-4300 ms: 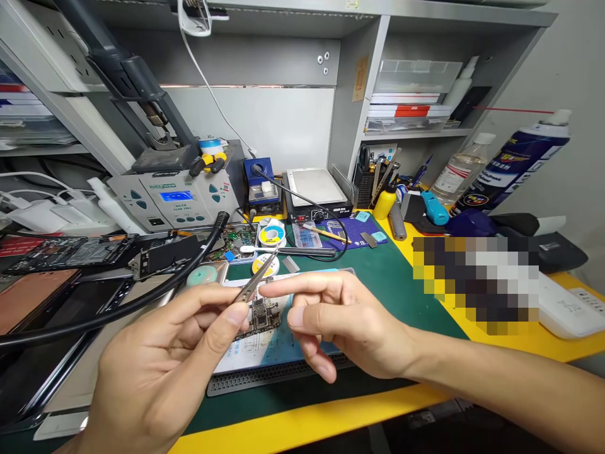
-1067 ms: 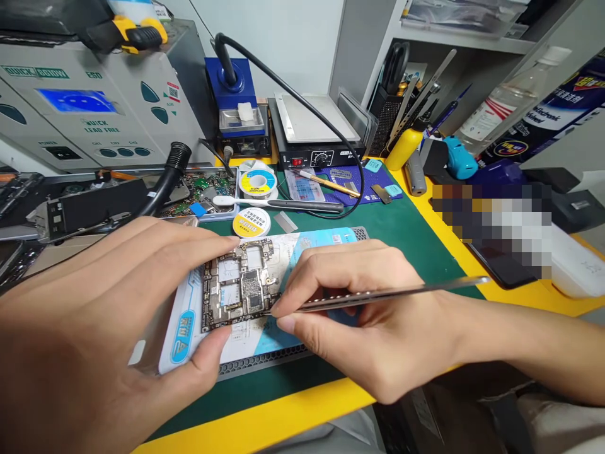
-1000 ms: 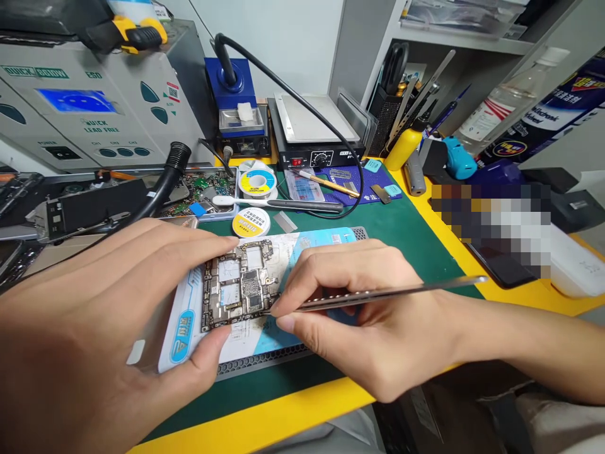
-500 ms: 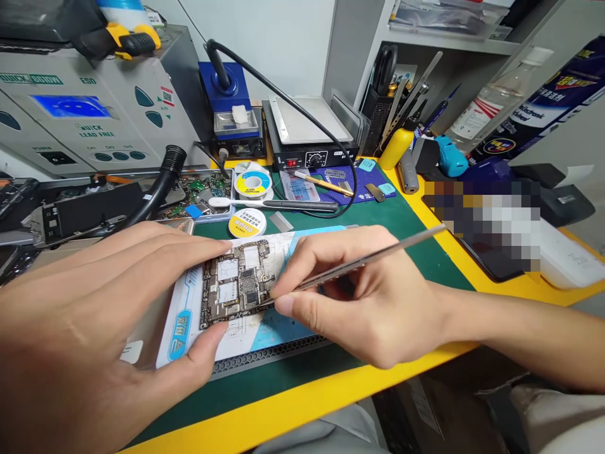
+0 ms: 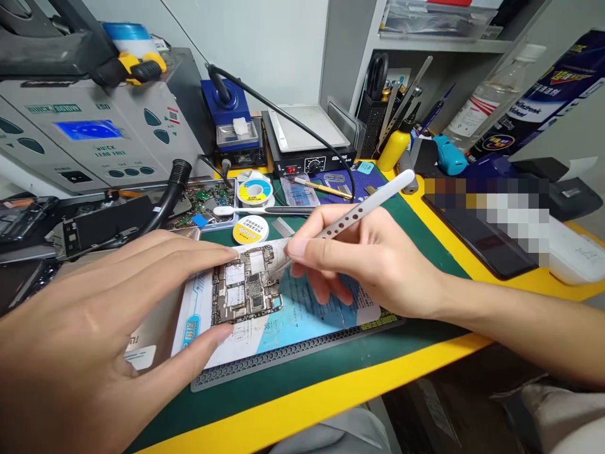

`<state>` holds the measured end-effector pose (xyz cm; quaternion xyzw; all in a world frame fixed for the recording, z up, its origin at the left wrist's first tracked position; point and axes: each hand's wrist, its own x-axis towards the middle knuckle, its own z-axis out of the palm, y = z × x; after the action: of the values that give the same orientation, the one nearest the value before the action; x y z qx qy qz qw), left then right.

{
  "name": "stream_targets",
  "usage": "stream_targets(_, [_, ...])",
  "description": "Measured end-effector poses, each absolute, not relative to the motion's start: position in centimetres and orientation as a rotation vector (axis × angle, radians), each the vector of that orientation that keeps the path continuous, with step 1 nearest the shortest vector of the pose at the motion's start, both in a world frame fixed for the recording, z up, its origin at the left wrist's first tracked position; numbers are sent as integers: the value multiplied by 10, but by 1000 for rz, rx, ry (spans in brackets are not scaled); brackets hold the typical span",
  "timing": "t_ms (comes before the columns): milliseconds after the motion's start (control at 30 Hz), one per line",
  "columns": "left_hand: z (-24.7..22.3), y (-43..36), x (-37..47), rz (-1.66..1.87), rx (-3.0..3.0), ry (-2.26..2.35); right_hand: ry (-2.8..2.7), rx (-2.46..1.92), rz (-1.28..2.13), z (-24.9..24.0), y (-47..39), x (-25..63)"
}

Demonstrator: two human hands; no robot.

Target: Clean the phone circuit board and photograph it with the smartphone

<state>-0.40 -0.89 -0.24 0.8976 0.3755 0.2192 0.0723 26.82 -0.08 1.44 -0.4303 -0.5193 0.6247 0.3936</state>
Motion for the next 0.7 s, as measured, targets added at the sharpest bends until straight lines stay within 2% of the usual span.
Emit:
stream_targets(233, [3,-6,-6,585,2834,1128,-1156,-1110,1595,15,0,263])
stream_targets(500, [1,-2,-6,709,2934,995,-1028,-1065,1543,11,-1,266])
stream_targets(700, [-6,3,-8,790,3090,930,-1177,-1159,1394,8,-1,262])
